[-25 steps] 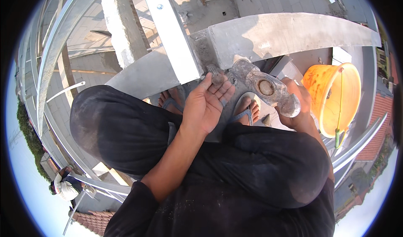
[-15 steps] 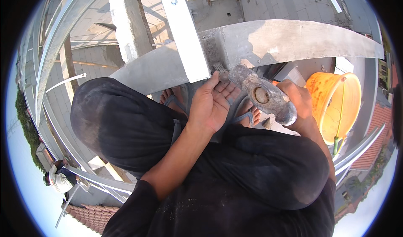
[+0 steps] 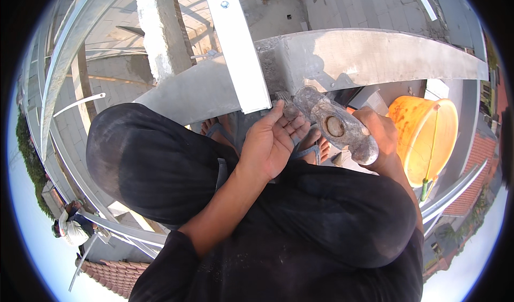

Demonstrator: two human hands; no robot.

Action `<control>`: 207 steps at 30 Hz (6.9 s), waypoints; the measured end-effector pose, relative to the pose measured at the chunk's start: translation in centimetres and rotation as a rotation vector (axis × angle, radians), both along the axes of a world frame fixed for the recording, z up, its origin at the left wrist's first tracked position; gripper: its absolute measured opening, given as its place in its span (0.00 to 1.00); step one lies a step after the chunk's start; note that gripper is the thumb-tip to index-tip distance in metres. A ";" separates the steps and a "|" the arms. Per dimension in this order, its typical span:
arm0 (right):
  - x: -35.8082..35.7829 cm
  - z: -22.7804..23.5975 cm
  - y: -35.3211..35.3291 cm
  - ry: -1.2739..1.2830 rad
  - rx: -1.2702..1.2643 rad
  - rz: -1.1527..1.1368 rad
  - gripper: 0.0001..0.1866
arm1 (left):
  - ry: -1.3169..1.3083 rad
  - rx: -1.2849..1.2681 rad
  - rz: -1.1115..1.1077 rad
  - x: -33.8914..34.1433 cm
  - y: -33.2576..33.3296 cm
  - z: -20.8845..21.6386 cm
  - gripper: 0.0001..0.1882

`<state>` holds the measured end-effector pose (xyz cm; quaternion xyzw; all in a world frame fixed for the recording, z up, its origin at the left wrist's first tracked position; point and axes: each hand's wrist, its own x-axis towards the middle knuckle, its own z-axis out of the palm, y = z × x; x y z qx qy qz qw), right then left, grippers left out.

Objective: The person assembles a metal frame on a rooftop by positioning metal beams, sawing them to size, and hammering them into place. The person uses a hand saw and hammer to cut and secure the beams.

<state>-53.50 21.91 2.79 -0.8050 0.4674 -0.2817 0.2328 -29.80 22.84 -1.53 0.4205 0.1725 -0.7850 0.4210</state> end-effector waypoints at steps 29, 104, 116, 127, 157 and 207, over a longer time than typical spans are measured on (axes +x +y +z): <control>-0.2 -2.1 4.2 0.103 0.034 0.099 0.22 | -0.099 -0.090 -0.036 0.5 1.6 -1.9 0.19; 0.8 -1.9 4.1 -0.024 -0.056 0.125 0.21 | -0.106 -0.201 -0.070 0.6 0.7 -2.6 0.18; 0.6 -2.3 3.1 -0.004 -0.022 0.089 0.19 | -0.136 -0.143 -0.042 0.5 0.0 -2.2 0.20; 0.8 -2.7 3.2 -0.073 0.082 0.044 0.20 | -0.138 -0.050 -0.098 0.3 1.3 -1.6 0.20; -0.9 -2.6 5.7 -0.120 0.277 -0.344 0.18 | -0.081 -0.198 -0.128 1.0 0.8 -1.1 0.19; 0.7 -3.5 3.5 0.195 0.249 0.087 0.18 | -0.220 -0.066 -0.100 0.7 -0.9 -1.5 0.20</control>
